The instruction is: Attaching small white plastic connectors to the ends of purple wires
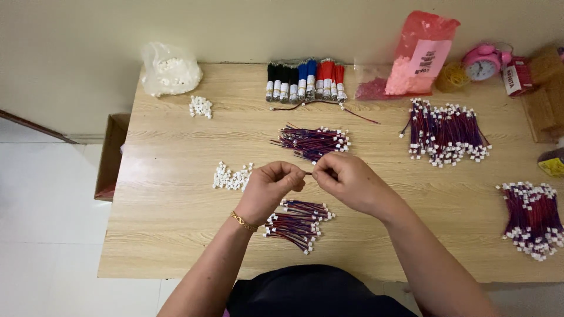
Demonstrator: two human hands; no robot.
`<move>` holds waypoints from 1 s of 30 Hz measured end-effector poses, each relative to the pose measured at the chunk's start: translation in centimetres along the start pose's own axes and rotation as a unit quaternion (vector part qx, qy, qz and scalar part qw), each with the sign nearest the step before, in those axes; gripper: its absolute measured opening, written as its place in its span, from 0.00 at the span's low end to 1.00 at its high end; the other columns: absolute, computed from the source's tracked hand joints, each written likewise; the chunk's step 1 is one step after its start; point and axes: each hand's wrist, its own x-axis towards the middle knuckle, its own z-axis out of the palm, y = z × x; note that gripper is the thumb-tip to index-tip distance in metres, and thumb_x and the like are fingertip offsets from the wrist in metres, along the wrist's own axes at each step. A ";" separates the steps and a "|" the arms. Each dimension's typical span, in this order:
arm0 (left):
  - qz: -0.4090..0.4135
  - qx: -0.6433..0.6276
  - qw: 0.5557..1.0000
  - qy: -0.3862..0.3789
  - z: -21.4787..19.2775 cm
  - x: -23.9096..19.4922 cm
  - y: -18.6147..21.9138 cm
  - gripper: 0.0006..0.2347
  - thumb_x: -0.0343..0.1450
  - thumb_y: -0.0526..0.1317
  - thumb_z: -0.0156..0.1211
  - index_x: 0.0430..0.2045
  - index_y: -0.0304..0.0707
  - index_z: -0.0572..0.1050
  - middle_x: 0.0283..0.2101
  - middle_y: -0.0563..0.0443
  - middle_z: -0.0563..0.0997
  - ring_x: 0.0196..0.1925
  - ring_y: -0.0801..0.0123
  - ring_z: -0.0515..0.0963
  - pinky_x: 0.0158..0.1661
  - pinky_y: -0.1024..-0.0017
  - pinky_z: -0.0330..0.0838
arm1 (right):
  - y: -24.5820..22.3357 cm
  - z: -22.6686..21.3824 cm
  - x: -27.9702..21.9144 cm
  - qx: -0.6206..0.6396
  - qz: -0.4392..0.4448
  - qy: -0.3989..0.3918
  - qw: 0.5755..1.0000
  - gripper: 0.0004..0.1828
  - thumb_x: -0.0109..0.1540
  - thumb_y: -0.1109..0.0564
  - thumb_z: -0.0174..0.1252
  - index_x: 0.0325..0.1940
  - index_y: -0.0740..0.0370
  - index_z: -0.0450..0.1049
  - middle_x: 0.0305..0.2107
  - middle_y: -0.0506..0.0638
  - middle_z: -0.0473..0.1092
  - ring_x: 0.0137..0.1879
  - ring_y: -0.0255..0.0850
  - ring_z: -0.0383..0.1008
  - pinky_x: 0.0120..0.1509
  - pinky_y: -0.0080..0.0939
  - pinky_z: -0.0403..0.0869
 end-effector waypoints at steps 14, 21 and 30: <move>0.005 -0.150 0.988 0.027 0.0 0.5 -1.4 0.07 0.70 0.34 0.60 0.35 0.25 0.76 0.29 0.39 0.81 0.33 0.62 0.82 0.44 0.64 0.77 | 1.5 1.6 1.1 0.059 0.015 0.066 0.996 0.04 0.58 0.58 0.59 0.32 0.62 0.75 0.24 0.55 0.71 0.34 0.44 0.73 0.41 0.42 0.72; -0.027 -0.209 0.977 0.040 1.0 1.7 -2.5 0.07 0.69 0.31 0.59 0.37 0.22 0.75 0.32 0.37 0.80 0.34 0.58 0.82 0.45 0.61 0.78 | 2.2 1.2 1.4 0.041 0.001 0.069 0.997 0.06 0.57 0.57 0.61 0.30 0.62 0.74 0.23 0.55 0.72 0.34 0.47 0.74 0.41 0.44 0.72; 0.021 -0.202 0.978 0.046 1.9 1.7 -1.2 0.08 0.67 0.34 0.64 0.33 0.26 0.78 0.28 0.41 0.81 0.31 0.65 0.83 0.41 0.68 0.79 | 0.4 -0.2 1.0 0.019 -0.008 0.085 0.996 0.05 0.57 0.58 0.60 0.30 0.62 0.74 0.23 0.57 0.71 0.34 0.50 0.74 0.40 0.46 0.71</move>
